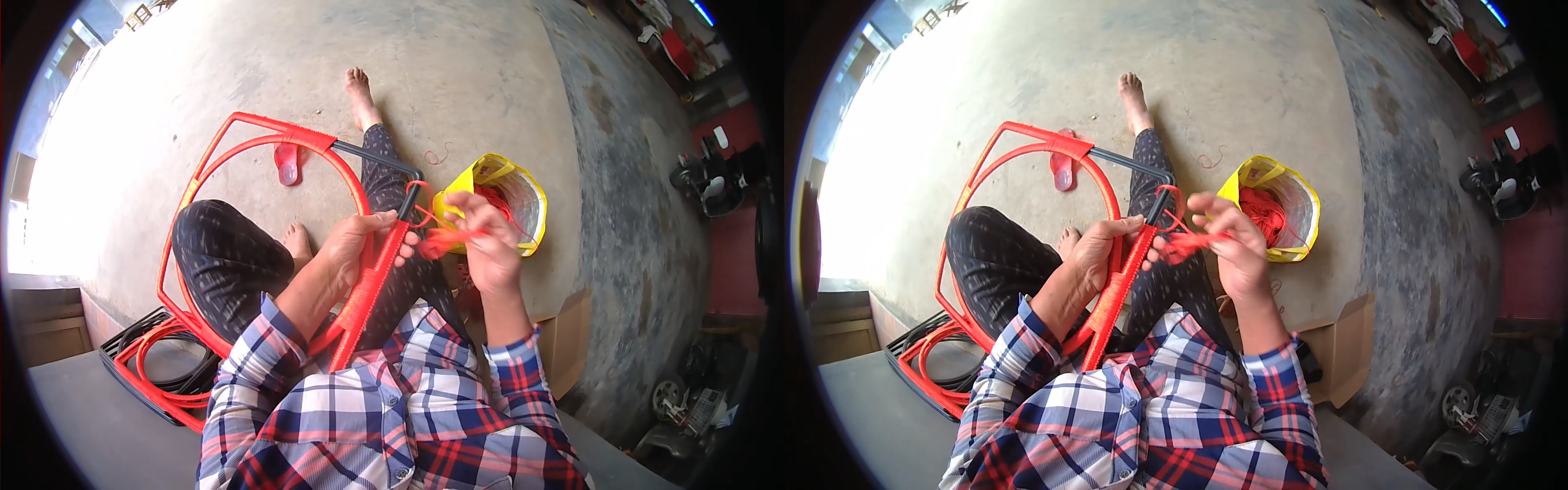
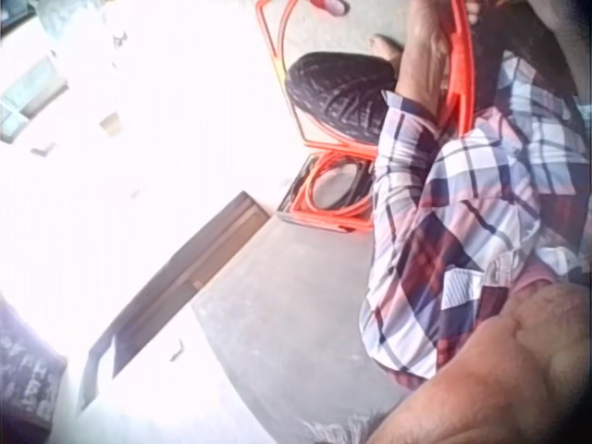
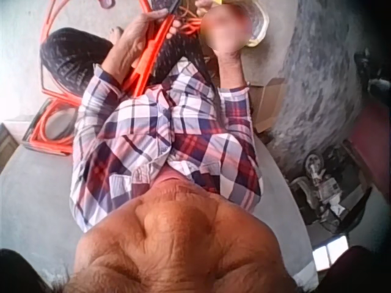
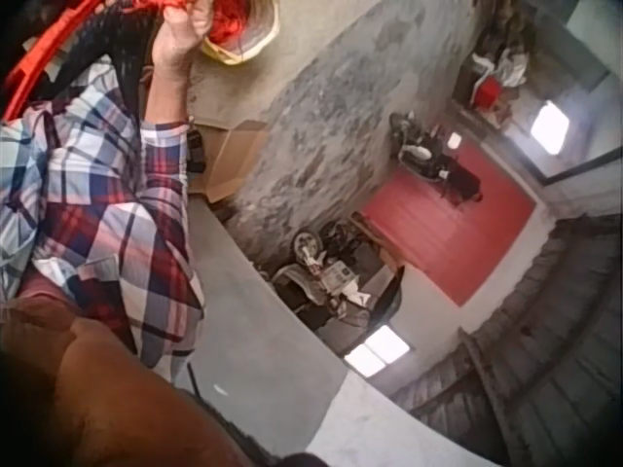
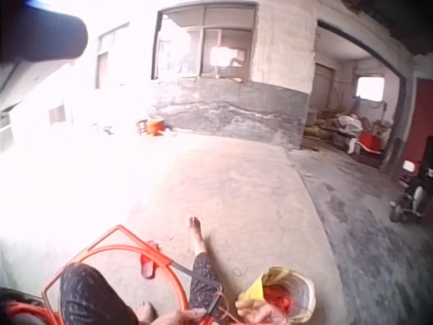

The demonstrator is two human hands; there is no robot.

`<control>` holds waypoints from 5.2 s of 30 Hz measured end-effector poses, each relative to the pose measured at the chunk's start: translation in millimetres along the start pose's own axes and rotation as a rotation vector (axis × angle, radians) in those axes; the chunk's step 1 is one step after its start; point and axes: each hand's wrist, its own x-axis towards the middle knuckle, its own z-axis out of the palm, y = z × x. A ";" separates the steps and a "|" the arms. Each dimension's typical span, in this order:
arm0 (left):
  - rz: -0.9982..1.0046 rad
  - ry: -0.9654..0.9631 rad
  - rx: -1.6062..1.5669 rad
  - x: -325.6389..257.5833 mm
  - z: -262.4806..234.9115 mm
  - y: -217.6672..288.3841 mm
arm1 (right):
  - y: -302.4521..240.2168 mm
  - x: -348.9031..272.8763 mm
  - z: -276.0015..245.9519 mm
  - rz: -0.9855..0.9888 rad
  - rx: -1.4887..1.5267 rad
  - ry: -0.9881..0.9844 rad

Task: The person sits on the floor and wraps a red plastic strip around a black metal frame. They pull the strip from a yellow bucket and wind it tightly around the frame's edge, covering the metal surface.

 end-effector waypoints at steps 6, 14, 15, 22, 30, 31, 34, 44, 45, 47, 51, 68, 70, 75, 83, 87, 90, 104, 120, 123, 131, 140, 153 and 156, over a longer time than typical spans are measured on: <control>-0.045 0.040 0.051 4.5 -0.3 3.4 | -63.7 -61.6 8.7 0.149 0.333 -0.145; -0.023 0.004 0.133 3.5 11.3 8.1 | -115.1 -70.0 6.2 -0.203 0.003 0.119; -0.003 -0.003 0.118 0.9 15.9 10.3 | -114.8 -63.0 3.3 -0.212 0.071 0.125; 0.012 -0.073 0.063 -4.4 9.0 10.8 | -133.8 -48.4 -18.8 -0.261 0.254 0.231; 0.034 -0.010 0.022 1.2 6.3 5.6 | -66.6 -44.6 17.3 0.269 -0.270 -0.230; 0.038 -0.003 0.025 0.5 7.7 5.8 | -56.0 -35.9 23.7 0.457 -0.503 -0.327; 0.031 -0.020 0.013 -2.7 9.3 5.8 | 3.7 -19.4 20.8 0.213 -1.008 -0.349; 0.035 -0.027 0.020 -2.4 20.1 2.5 | 42.6 21.9 27.3 0.083 -0.208 0.140; 0.030 -0.032 0.014 -2.1 21.6 2.4 | 40.7 22.0 28.4 0.116 -0.079 0.150; 0.030 -0.048 0.020 -0.9 21.1 0.5 | 31.7 21.7 26.7 0.212 -0.093 0.079; 0.035 -0.028 0.041 1.9 18.3 -3.1 | 40.3 21.9 26.1 0.234 -0.198 0.117; 0.035 -0.035 0.033 1.7 8.5 3.9 | -45.2 -38.5 -9.9 -0.019 0.018 0.226; 0.034 -0.028 0.051 0.5 6.7 5.2 | -48.6 -53.0 -24.4 -0.024 0.283 0.167; 0.016 0.033 -0.005 -3.4 10.2 11.9 | -15.7 -106.9 -13.5 0.517 0.130 -0.105; 0.063 0.071 0.092 -9.4 17.8 10.0 | 2.5 -62.4 -79.4 0.291 0.138 0.573; 0.195 0.107 0.063 -2.8 9.5 -2.3 | -11.7 7.4 -27.5 0.125 -0.104 0.488; 0.429 0.130 0.058 -1.5 8.5 -10.6 | 13.7 46.3 -0.1 -0.114 -0.566 0.261; 0.275 -0.175 -0.251 3.1 4.3 -7.4 | 10.3 17.2 -8.0 -0.125 -0.954 0.065; 0.044 0.029 -0.010 11.5 -6.2 -7.6 | -11.1 -10.1 -5.6 -0.142 -0.387 0.014; -0.039 0.022 0.022 6.2 3.1 1.1 | -44.2 -35.9 3.9 -0.025 0.152 -0.215; -0.025 0.098 0.085 10.6 2.0 3.2 | -95.8 -107.4 38.8 0.284 0.030 0.073; -0.020 0.123 0.132 9.5 -3.4 2.3 | -145.2 -81.9 -24.3 -0.286 0.174 0.028; -0.007 0.037 0.106 -6.4 17.8 1.3 | 38.2 27.7 29.2 0.235 -0.003 0.077; -0.011 0.015 0.091 -3.3 18.3 -0.5 | 30.1 28.4 25.5 0.230 0.283 -0.004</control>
